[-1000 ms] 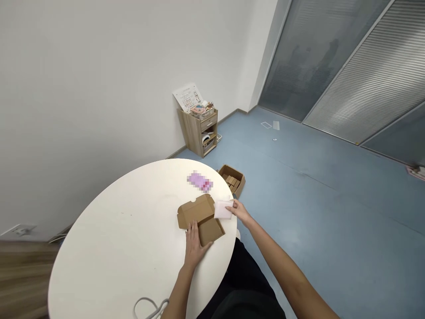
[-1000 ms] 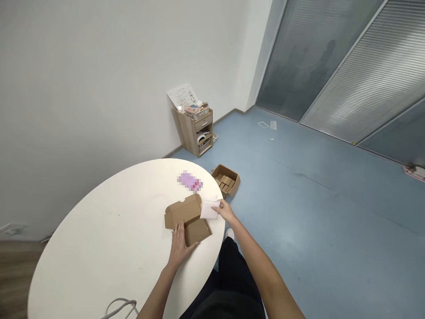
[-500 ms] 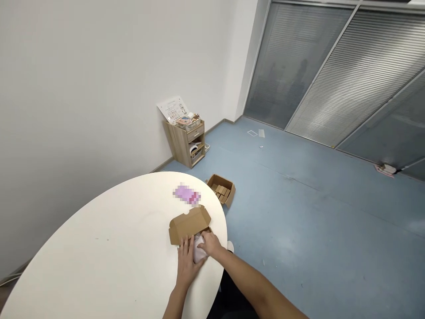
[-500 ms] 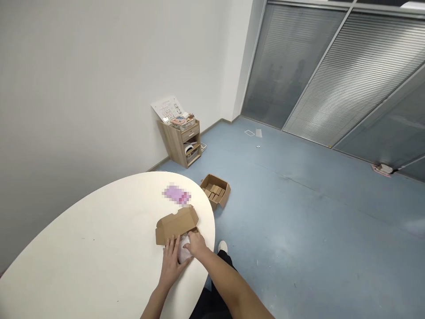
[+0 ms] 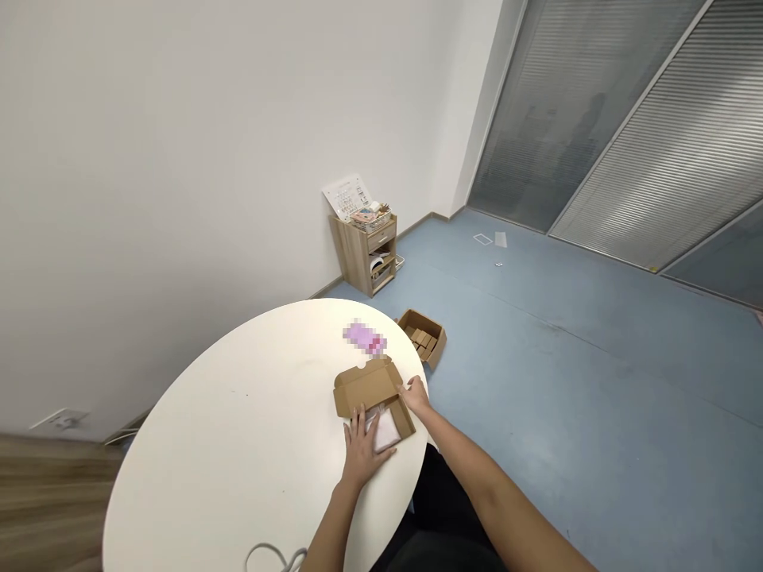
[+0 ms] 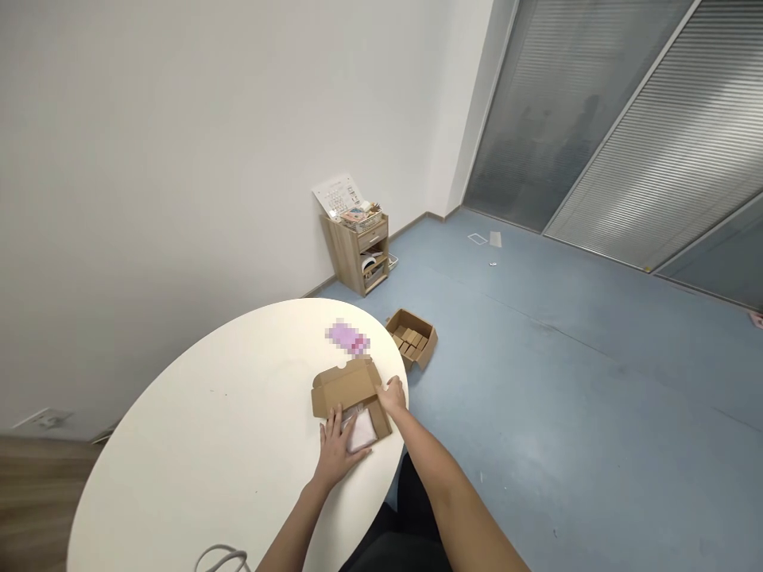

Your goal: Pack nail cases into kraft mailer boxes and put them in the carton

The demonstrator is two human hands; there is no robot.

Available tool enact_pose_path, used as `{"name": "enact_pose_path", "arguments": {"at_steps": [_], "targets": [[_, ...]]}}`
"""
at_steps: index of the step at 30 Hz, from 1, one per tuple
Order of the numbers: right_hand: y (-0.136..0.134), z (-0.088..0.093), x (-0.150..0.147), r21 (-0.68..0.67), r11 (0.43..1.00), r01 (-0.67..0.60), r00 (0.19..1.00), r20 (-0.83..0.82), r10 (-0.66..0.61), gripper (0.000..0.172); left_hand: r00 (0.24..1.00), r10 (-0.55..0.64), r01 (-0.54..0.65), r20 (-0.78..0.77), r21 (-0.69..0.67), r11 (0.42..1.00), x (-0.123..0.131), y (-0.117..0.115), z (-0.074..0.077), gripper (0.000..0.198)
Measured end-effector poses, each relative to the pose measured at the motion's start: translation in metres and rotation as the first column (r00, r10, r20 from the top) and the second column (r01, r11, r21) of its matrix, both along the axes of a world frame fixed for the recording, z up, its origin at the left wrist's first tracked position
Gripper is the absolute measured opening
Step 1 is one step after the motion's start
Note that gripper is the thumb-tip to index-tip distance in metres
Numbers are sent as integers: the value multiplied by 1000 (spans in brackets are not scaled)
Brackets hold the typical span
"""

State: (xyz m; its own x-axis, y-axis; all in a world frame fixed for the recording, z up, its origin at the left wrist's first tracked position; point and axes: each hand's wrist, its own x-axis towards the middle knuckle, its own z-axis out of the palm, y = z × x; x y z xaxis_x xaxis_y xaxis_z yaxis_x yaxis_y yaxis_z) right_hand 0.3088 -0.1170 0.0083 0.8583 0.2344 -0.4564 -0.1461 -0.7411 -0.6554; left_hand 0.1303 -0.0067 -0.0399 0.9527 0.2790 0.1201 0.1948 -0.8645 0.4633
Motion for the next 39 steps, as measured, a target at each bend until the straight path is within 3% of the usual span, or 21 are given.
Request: {"name": "enact_pose_path", "arguments": {"at_steps": [3,5,6,7,9,11,13,19,23,27,32,35,39], "targets": [[3,-1,18,110,993,32,984,-176,-13,45,994,65,-58,87,-79,995,-2,3,18,64],[9,1,29,137,990,33,978,-207,-3,43,957,236,-201,166,-207,958,-1,13,29,55],[13,3,33,141,989,31,978,-210,-1,41,913,367,-306,176,-297,904,2,20,35,54],[18,6,38,148,989,29,976,-217,4,38,856,499,-416,134,-392,820,5,29,40,57],[26,12,46,163,986,13,973,-229,25,33,743,664,-579,-82,-575,578,13,50,49,64],[32,19,52,175,984,-17,969,-241,59,28,717,592,-639,-367,-687,347,22,70,56,66],[35,28,57,179,982,-55,963,-251,100,27,737,520,-630,-433,-718,295,30,86,60,61],[33,55,64,204,957,-207,929,-264,257,42,782,467,-590,-413,-730,343,41,96,71,61],[25,66,60,228,928,-294,905,-245,347,38,835,449,-525,-318,-706,475,38,81,81,51],[6,67,47,184,869,-459,874,-82,479,35,865,485,-426,-125,-693,581,26,50,83,34],[-27,61,19,41,828,-560,809,245,535,33,856,504,-328,113,-634,700,0,11,68,30],[-47,53,-3,-31,820,-571,777,300,553,43,891,423,-271,166,-553,788,-18,-5,52,38],[-71,28,-29,-37,790,-612,732,351,584,61,924,344,-218,165,-512,831,-41,-24,32,53]]}}
